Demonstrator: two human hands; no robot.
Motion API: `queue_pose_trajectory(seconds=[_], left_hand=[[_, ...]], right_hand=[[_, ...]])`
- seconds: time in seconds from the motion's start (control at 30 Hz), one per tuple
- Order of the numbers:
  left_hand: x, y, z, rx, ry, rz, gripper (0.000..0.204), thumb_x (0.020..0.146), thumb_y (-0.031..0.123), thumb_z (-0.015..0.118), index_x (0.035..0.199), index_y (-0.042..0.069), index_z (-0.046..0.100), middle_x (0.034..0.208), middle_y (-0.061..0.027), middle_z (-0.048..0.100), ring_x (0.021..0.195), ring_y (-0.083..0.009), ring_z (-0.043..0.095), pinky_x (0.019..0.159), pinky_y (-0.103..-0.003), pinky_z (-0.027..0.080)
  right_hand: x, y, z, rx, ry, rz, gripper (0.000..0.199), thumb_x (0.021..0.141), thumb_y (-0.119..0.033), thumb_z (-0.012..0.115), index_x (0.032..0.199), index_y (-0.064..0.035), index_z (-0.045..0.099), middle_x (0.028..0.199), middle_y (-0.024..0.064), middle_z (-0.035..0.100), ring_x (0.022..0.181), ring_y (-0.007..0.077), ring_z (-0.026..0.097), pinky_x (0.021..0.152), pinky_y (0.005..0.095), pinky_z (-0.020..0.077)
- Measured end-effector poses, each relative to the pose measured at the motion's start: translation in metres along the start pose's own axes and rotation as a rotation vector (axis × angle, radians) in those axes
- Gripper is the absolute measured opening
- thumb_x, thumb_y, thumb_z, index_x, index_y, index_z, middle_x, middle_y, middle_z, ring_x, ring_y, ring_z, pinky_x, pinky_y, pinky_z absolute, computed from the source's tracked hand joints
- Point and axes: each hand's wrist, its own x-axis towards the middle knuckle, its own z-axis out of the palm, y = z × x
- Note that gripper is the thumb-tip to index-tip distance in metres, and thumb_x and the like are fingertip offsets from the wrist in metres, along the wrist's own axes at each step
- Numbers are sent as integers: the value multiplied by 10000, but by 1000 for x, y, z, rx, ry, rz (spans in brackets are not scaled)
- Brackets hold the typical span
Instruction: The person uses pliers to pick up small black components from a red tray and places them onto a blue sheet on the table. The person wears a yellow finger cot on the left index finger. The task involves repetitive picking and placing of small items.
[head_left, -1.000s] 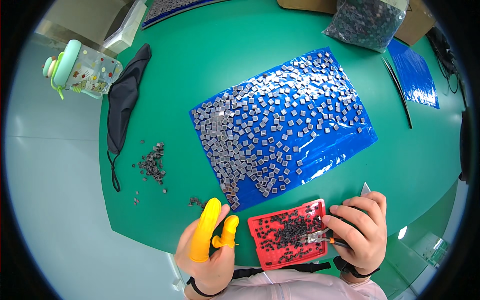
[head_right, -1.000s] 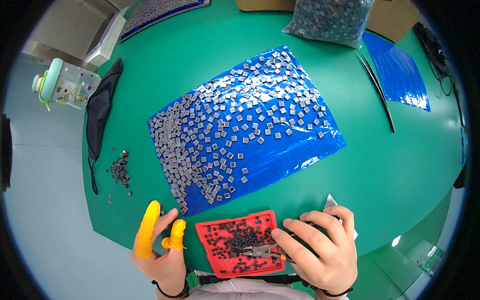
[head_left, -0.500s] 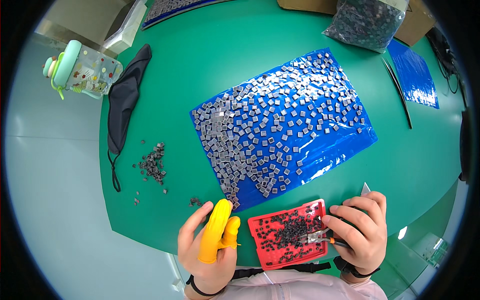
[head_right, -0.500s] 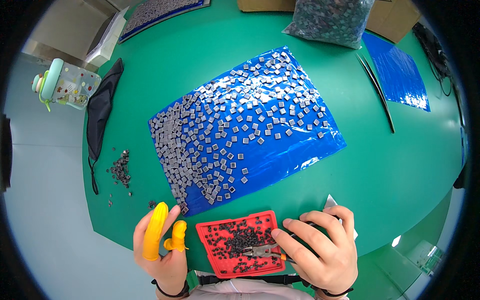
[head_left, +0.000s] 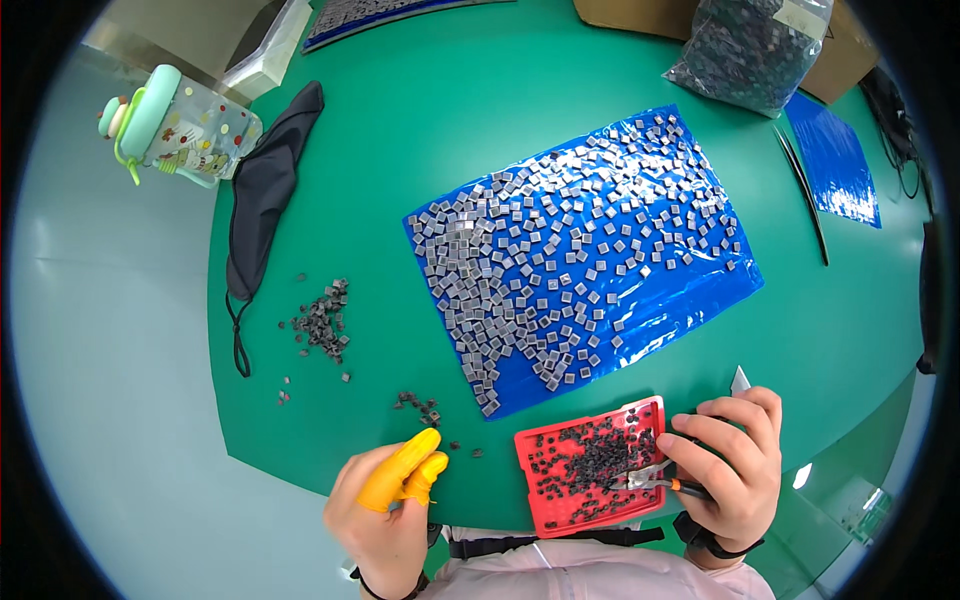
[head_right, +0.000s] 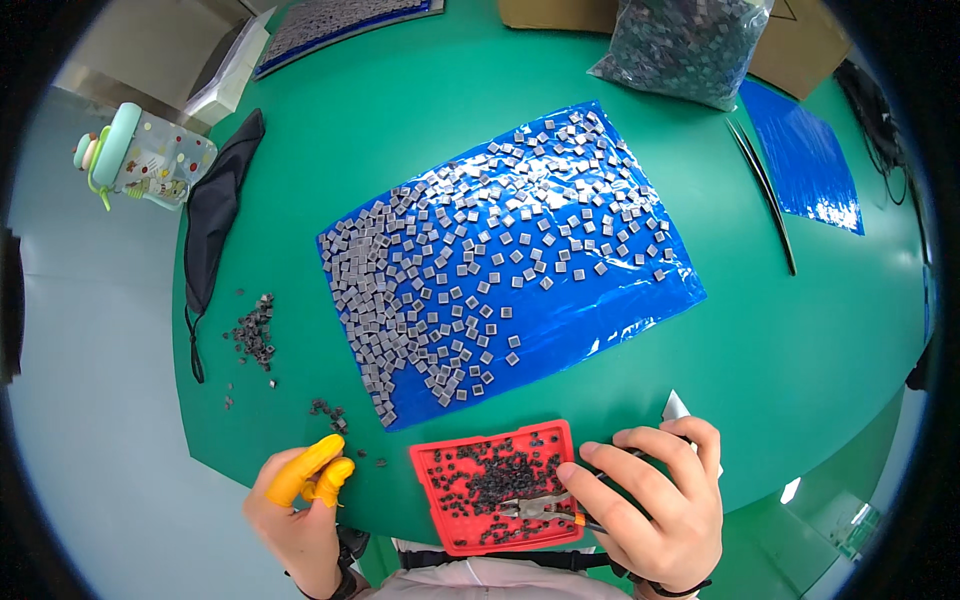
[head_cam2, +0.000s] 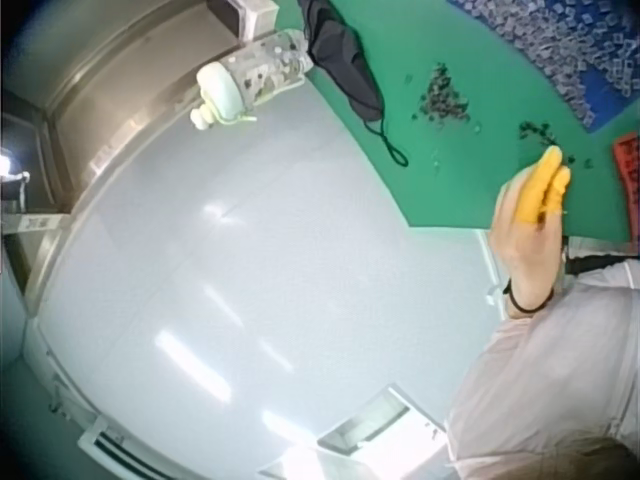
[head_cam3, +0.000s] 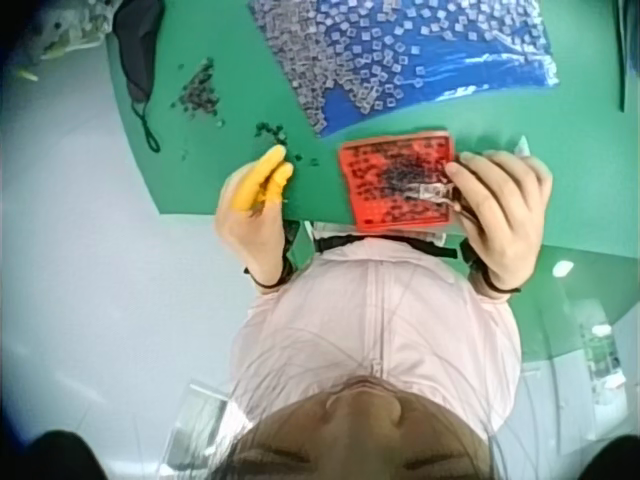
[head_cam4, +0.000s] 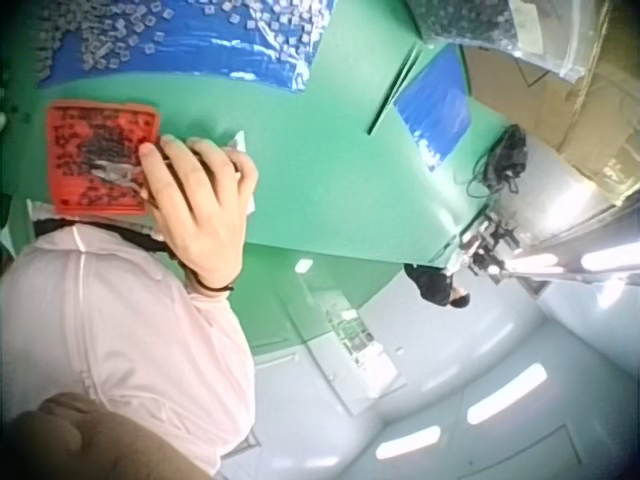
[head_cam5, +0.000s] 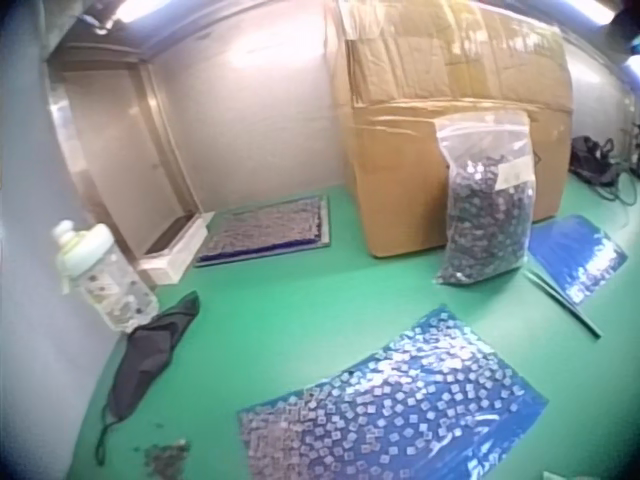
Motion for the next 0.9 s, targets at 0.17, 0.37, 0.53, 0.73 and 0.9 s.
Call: queue_pose_trajectory(seconds=[0.17, 0.37, 0.53, 0.73, 0.9], left_hand=[[6, -6, -1, 62, -104, 132, 253, 685, -64, 752, 921, 25, 730, 895, -58, 666, 684, -148, 605, 585, -250, 477], [3, -6, -4, -222, -116, 149, 240, 710, -78, 746, 938, -12, 715, 930, -123, 714, 716, -157, 627, 637, -254, 502], [-3, -4, -4, -752, -352, 81, 181, 734, -109, 754, 892, -41, 697, 956, -147, 720, 684, -75, 586, 599, -169, 438], [-21, -20, 16, -1279, -559, -275, 288, 792, -120, 684, 1069, -126, 607, 964, -268, 681, 851, -294, 691, 768, -410, 590], [-28, -26, 20, -1258, -461, -278, 306, 860, -57, 653, 1143, -87, 539, 882, -254, 697, 711, -249, 705, 644, -340, 612]], right_hand=[[4, -5, 0, -10, -19, -7, 440, 515, -116, 720, 953, -89, 687, 981, 50, 656, 858, 269, 589, 738, 457, 401], [9, -21, -1, -17, 13, 47, 433, 516, -118, 703, 948, -95, 685, 973, 43, 662, 839, 262, 586, 729, 443, 400], [17, -35, 6, 78, 14, 3, 431, 523, -153, 699, 952, -108, 696, 970, 33, 668, 822, 249, 591, 698, 414, 399], [21, -48, 9, 103, 33, 24, 460, 493, -123, 711, 953, -114, 705, 967, 24, 672, 814, 234, 595, 686, 406, 391], [23, -51, 13, 106, 53, 21, 459, 482, -120, 712, 941, -108, 704, 957, 23, 675, 807, 233, 595, 683, 404, 387]])
